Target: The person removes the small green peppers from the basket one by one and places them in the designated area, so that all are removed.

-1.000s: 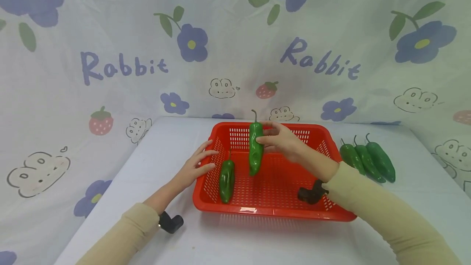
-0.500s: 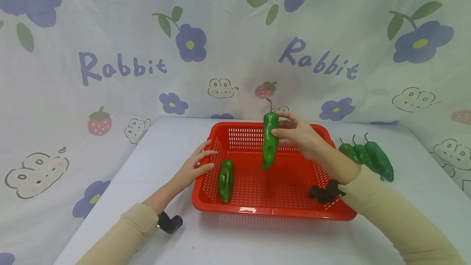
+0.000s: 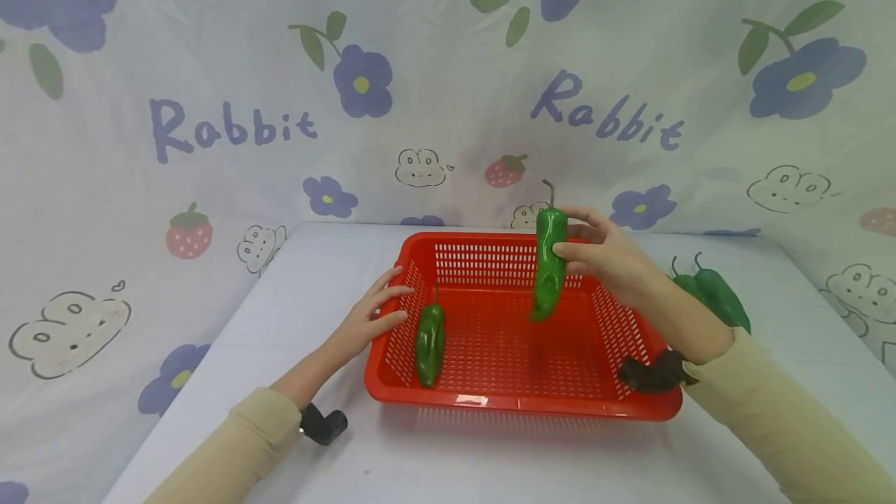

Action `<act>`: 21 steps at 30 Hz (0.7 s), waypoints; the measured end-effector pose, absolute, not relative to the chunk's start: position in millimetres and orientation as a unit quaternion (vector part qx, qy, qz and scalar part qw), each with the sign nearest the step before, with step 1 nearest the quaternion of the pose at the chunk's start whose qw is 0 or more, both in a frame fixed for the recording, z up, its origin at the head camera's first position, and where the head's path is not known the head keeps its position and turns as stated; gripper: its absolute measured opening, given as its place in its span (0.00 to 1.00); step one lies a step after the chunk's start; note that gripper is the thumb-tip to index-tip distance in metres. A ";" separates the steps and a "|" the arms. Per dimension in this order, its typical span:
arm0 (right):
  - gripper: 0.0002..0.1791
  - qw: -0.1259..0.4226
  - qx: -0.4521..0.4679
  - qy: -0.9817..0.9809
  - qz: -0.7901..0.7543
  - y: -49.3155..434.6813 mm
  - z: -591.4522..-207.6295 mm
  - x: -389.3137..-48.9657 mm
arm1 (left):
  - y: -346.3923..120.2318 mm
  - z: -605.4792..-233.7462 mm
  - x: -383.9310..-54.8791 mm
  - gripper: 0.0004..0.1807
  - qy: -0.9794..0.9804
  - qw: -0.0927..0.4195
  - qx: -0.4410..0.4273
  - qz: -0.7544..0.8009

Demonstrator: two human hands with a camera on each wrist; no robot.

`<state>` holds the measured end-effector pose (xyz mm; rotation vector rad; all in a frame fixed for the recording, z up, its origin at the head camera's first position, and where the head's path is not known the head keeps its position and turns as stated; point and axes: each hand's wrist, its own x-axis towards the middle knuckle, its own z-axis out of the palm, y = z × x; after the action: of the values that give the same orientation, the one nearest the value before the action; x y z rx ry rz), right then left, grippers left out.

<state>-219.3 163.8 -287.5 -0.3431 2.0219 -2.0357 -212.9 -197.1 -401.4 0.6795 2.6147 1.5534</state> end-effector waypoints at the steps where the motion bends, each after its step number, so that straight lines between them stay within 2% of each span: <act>1: 0.26 0.125 -0.114 0.695 -0.699 166.5 -287.0 -218.4 | -197.1 -401.3 -212.8 0.21 0.838 0.014 0.218 0.500; 8: 0.22 0.112 -0.114 0.686 -0.710 183.1 -286.9 -213.8 | -197.0 -401.4 -213.0 0.21 0.840 0.012 0.216 0.497; 21: 0.23 0.076 -0.133 0.694 -0.703 218.2 -289.8 -203.0 | -197.2 -400.7 -212.1 0.21 0.840 0.016 0.212 0.499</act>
<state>-203.0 218.2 -289.8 -0.3976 2.0817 -2.1080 -212.1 -197.2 -400.7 0.6599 2.6124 1.5529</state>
